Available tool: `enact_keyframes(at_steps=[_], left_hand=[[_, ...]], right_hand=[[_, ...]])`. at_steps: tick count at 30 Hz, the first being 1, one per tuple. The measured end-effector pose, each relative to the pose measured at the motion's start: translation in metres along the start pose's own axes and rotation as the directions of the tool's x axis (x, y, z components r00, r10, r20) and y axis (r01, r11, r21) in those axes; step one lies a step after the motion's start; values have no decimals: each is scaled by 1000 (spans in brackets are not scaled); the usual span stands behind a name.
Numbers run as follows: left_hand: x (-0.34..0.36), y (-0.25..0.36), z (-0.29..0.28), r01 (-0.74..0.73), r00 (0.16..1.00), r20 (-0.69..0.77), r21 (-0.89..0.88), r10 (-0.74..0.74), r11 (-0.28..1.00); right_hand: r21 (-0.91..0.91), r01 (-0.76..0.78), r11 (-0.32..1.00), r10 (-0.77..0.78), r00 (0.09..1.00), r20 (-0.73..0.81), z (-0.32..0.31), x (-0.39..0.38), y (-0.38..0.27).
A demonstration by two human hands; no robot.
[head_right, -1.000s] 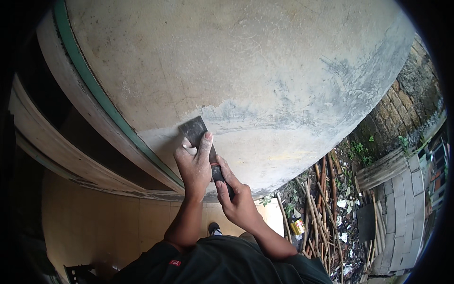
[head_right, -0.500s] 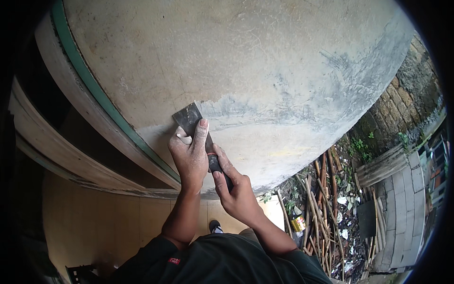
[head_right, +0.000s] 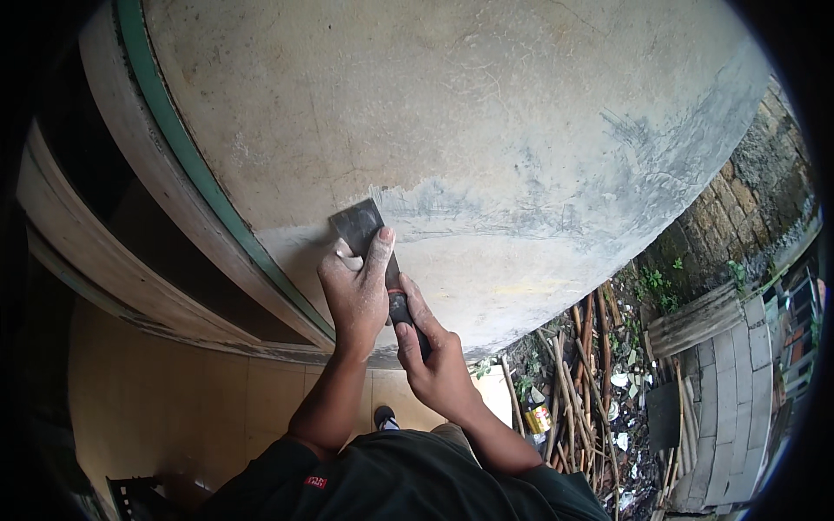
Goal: The person scrapes a wall with a putty knife, then applies plaster to the wall with the same tool to repair it.
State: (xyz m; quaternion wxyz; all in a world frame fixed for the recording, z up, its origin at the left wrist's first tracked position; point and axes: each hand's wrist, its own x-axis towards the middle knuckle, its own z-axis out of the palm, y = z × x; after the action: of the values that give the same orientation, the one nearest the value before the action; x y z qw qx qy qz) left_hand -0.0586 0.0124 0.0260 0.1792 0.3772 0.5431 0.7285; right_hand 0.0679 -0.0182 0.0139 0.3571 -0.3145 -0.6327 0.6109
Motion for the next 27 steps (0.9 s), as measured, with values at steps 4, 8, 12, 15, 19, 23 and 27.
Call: enact_keyframes(at_steps=[4, 8, 12, 15, 19, 23, 27], left_hand=[[10, 26, 2, 47, 999, -2, -168, -48, 985], [-9, -6, -2, 27, 995, -88, -171, -43, 985], [8, 7, -6, 10, 996, -85, -169, -25, 986], [3, 9, -7, 26, 997, -62, -127, -34, 992], [-11, -10, -7, 62, 997, -33, -108, -66, 992], [-5, -8, -6, 55, 996, -60, -105, -62, 993], [-4, -6, -4, -33, 996, -82, -123, 23, 992]], right_hand=[[-71, 62, 996, -65, 997, -44, -2, 10, -14], [-135, 49, 990, -47, 999, 13, -1, -4, 0], [-111, 24, 993, -26, 1000, -11, 6, 9, -10], [-152, -25, 988, 25, 1000, -3, 2, 3, -12], [-156, -11, 988, 11, 1000, 0, 3, -6, 5], [-74, 53, 996, -53, 999, -7, 3, 2, 9], [-71, 1, 997, 0, 1000, 12, 0, 2, 12]])
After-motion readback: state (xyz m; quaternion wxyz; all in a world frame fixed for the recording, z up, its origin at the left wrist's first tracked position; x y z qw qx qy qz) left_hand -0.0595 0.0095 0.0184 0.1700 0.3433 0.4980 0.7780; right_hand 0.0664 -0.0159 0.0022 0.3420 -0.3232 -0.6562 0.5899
